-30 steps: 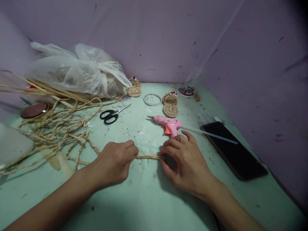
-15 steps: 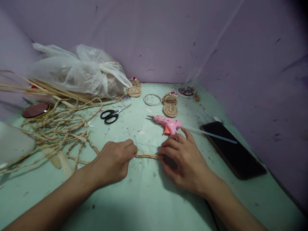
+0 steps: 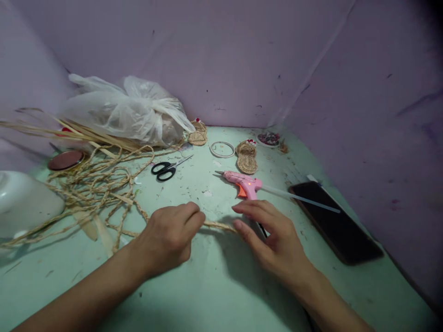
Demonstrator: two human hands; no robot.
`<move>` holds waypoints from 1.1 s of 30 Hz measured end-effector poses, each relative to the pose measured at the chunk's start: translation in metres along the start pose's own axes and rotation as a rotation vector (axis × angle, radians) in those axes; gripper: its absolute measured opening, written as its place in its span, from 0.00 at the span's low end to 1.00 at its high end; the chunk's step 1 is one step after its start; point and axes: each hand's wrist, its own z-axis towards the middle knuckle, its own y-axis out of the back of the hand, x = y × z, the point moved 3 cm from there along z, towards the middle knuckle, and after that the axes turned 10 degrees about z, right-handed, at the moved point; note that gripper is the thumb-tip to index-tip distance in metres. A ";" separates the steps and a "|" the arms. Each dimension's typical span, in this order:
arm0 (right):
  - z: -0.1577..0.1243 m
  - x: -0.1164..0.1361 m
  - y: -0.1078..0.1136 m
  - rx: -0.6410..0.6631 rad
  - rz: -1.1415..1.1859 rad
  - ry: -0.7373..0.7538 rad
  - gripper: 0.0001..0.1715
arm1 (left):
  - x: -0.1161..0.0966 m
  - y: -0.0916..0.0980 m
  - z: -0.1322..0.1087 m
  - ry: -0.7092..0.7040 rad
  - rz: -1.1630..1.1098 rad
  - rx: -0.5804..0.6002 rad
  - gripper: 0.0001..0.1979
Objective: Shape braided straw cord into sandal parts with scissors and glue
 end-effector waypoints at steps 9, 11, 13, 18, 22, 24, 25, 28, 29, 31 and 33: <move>-0.014 0.004 -0.036 0.421 0.735 -0.710 0.19 | -0.016 0.013 -0.002 -0.136 -0.098 -0.127 0.13; -0.015 0.000 -0.039 0.346 0.846 -0.815 0.17 | -0.016 0.015 -0.002 0.001 -0.250 -0.190 0.14; -0.016 -0.004 -0.040 0.236 0.926 -0.891 0.16 | -0.013 0.018 -0.002 0.318 -0.475 -0.258 0.13; -0.016 -0.006 -0.042 0.121 1.002 -0.953 0.17 | -0.026 0.004 -0.007 1.180 -1.317 0.066 0.09; -0.018 -0.006 -0.045 0.154 0.962 -0.940 0.18 | -0.041 -0.006 -0.007 1.388 -1.625 0.231 0.12; -0.019 -0.008 -0.046 0.173 0.951 -0.932 0.18 | -0.040 -0.009 -0.007 1.413 -1.651 0.206 0.12; -0.020 -0.009 -0.047 0.179 0.949 -0.930 0.18 | -0.040 -0.010 -0.006 1.417 -1.668 0.204 0.12; -0.020 -0.009 -0.047 0.198 0.932 -0.922 0.19 | -0.037 -0.011 -0.007 1.401 -1.730 0.228 0.12; -0.020 -0.009 -0.046 0.203 0.927 -0.919 0.19 | -0.037 -0.011 -0.006 1.385 -1.746 0.233 0.12; -0.019 -0.007 -0.046 0.216 0.918 -0.914 0.20 | -0.036 -0.011 -0.006 1.351 -1.771 0.239 0.12; -0.018 -0.005 -0.045 0.232 0.909 -0.914 0.20 | -0.034 -0.012 -0.005 1.330 -1.772 0.248 0.11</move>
